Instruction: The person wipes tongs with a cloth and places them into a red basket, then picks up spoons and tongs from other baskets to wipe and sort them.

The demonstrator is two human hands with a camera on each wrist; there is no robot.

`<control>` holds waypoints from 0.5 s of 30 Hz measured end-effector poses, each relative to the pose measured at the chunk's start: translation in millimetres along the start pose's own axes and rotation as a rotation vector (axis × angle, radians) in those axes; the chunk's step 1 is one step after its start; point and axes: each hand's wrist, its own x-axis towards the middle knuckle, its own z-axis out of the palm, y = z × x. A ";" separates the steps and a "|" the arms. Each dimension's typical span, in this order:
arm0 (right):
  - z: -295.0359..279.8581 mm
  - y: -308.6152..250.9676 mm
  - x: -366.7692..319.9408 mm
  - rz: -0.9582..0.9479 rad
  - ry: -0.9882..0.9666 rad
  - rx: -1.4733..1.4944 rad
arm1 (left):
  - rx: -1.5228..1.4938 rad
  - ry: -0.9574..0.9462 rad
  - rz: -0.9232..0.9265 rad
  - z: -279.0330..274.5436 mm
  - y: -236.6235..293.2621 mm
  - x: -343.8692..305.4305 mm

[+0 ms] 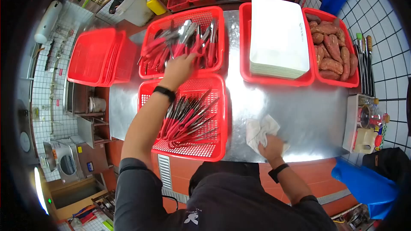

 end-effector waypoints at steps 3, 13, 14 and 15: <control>1.8 1.5 0.1 -0.107 -0.078 -0.166 | 0.010 -0.213 -0.207 21.3 17.8 43.3; 5.3 7.1 -3.1 -0.139 0.010 -0.096 | 0.064 -0.511 -0.460 -12.0 23.0 34.3; 6.4 7.7 -3.8 -0.151 0.030 -0.094 | 0.070 -0.507 -0.454 -19.2 13.9 32.3; 6.9 7.8 -4.6 -0.165 0.048 -0.093 | 0.052 -0.440 -0.403 -26.4 0.4 27.9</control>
